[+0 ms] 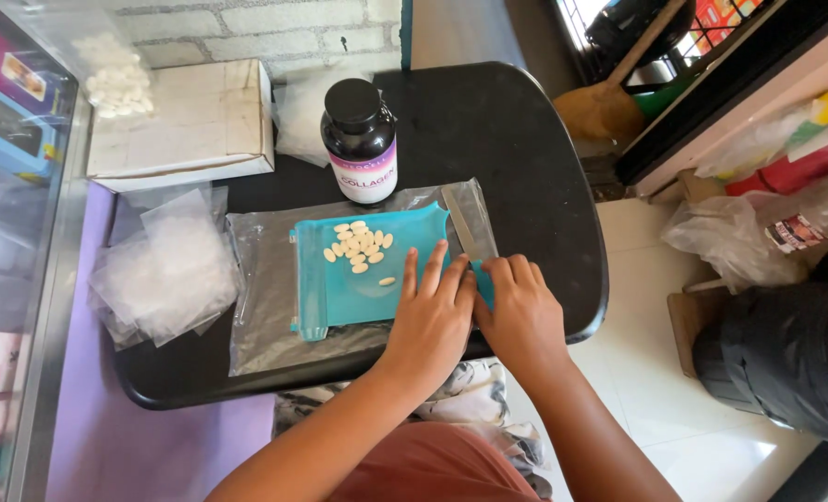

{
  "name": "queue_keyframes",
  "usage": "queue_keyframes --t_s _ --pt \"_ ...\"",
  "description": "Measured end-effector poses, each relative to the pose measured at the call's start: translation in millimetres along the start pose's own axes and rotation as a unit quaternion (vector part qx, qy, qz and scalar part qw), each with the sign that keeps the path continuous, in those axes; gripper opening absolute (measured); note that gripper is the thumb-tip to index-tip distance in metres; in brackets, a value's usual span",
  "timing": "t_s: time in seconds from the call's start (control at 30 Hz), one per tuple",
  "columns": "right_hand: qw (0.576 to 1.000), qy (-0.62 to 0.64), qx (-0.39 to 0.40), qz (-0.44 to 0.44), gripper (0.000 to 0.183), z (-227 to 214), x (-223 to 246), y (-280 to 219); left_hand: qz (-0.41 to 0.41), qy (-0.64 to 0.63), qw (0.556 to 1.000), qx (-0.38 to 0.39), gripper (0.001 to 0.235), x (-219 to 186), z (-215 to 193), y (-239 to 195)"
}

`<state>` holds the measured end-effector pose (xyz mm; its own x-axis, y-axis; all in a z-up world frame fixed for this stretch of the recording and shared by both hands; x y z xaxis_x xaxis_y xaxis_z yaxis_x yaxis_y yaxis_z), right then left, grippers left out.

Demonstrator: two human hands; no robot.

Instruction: The person pours white pills from a bottle onto a blue tray and uses a knife to separate them into groups. They then pick up a small plastic bag, place pills inside, and seal it. The person repeats the process of pouring pills and separating them on the tray.

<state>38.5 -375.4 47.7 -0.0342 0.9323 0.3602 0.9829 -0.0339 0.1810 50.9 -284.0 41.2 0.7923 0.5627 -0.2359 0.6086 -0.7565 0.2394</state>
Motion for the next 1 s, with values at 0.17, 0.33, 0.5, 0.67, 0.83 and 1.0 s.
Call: queue_keyframes --t_s 0.17,0.33,0.5,0.67,0.83,1.0 --pt "0.999 0.012 0.019 0.022 0.035 16 -14 0 -0.012 0.041 0.998 0.038 0.042 -4 13 4" --pt "0.999 0.007 0.025 0.037 0.029 25 -25 3 -0.01 0.049 0.998 0.042 0.043 -6 14 9" --pt "0.999 0.021 -0.001 0.04 0.023 20 -26 -1 0.005 0.055 0.997 0.053 0.046 -13 10 11" --pt "0.996 0.062 -0.061 0.027 0.024 -12 -7 -4 0.017 0.017 1.0 0.008 0.046 -13 -18 2" --pt "0.989 0.108 -0.094 -0.039 0.028 -23 35 2 0.001 0.006 0.999 -0.041 0.045 11 -52 -25" --pt "0.995 0.092 -0.039 -0.018 0.024 -2 63 20 -0.081 0.008 0.993 -0.091 0.049 67 -79 -63"
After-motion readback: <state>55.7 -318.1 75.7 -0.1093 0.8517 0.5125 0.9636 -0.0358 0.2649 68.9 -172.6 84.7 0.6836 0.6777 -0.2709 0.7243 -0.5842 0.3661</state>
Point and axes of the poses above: each hand's wrist, its own y-axis towards the middle knuckle, its own z-axis out of the palm, x = y × z, the point moved 10 cm from there along y, towards the middle knuckle, and after that the axes turned 15 degrees about x, right-handed, at the moved point
